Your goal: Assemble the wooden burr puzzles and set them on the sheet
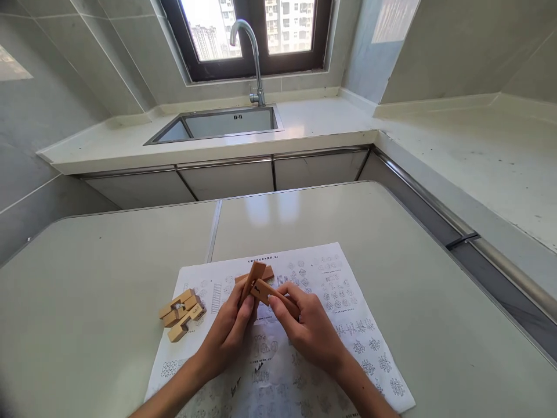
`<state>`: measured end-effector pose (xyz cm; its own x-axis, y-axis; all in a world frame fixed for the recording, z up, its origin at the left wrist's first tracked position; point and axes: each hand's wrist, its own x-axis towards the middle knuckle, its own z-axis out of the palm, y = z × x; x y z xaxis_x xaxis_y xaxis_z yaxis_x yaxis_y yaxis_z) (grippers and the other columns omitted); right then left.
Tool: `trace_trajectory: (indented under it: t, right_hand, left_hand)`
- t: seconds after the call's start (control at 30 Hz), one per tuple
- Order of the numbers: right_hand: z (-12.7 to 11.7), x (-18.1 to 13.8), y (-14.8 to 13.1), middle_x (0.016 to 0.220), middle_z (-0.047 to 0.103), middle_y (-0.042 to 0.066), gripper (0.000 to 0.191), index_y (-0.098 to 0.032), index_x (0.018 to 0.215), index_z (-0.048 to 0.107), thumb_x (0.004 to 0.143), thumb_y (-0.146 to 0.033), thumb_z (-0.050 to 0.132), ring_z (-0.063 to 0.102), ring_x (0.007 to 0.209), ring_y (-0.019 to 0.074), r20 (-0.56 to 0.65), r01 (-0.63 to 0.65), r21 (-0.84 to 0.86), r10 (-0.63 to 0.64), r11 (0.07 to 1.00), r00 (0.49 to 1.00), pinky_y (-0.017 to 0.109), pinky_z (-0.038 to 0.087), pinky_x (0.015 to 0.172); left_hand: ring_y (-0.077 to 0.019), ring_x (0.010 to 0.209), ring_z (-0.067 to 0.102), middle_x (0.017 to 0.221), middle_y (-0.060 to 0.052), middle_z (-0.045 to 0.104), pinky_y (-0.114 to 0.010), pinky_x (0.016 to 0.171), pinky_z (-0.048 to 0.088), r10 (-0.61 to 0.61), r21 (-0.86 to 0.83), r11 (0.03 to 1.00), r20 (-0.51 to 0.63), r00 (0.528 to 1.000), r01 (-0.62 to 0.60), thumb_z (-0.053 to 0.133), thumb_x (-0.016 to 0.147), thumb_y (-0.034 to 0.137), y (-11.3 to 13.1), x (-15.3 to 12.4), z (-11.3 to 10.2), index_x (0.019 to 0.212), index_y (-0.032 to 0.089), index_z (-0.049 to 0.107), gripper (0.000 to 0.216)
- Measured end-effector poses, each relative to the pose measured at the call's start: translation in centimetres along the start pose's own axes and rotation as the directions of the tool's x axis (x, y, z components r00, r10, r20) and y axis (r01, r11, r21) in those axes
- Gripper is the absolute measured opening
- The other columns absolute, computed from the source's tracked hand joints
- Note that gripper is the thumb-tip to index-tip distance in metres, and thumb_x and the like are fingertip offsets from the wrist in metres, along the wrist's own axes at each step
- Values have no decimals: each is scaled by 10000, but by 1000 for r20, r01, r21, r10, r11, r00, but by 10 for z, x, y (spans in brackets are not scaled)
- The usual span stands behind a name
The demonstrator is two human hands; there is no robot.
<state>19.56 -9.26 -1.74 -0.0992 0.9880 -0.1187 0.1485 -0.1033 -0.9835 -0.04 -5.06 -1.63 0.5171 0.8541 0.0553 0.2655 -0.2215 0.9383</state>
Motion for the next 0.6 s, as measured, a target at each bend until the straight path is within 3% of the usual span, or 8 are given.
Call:
trace_trajectory:
  t: [0.1, 0.17, 0.47, 0.6]
  right_hand:
    - [1, 1, 2, 622, 311, -74, 391, -226, 874, 584, 1051, -566, 505, 286, 554, 133, 10, 3, -15, -3, 1000, 1000, 287, 227, 528]
    - [2, 1, 4, 622, 302, -75, 390, -227, 878, 580, 1056, -564, 500, 278, 555, 133, 16, 0, -15, 0, 1000, 1000, 290, 220, 528]
    - [7, 0, 6, 651, 300, -75, 397, -227, 891, 546, 1075, -572, 473, 253, 580, 134, 62, -28, 52, 24, 998, 998, 292, 224, 534]
    - [4, 1, 3, 682, 321, -67, 409, -223, 953, 572, 1054, -612, 495, 283, 598, 137, 109, -62, 95, 51, 994, 993, 286, 251, 544]
  left_hand:
    - [-288, 1368, 565, 1466, -140, 591, -523, 1160, 489, 57, 42, 998, -6, 998, -57, 335, 1123, 345, 0, 0, -2, 1609, 289, 369, 490]
    - [-284, 1472, 484, 1605, -120, 489, -539, 1235, 418, 83, 60, 995, 3, 997, -83, 325, 1125, 302, -1, -1, -2, 1632, 306, 343, 506]
    - [-261, 1530, 437, 1651, -72, 461, -523, 1264, 410, 155, 147, 976, 46, 987, -160, 348, 1121, 229, -4, -4, 0, 1667, 355, 269, 567]
    - [-248, 1510, 463, 1642, -68, 475, -515, 1249, 433, 140, 138, 982, -52, 989, -132, 338, 1129, 233, -6, -4, 3, 1661, 371, 271, 553]
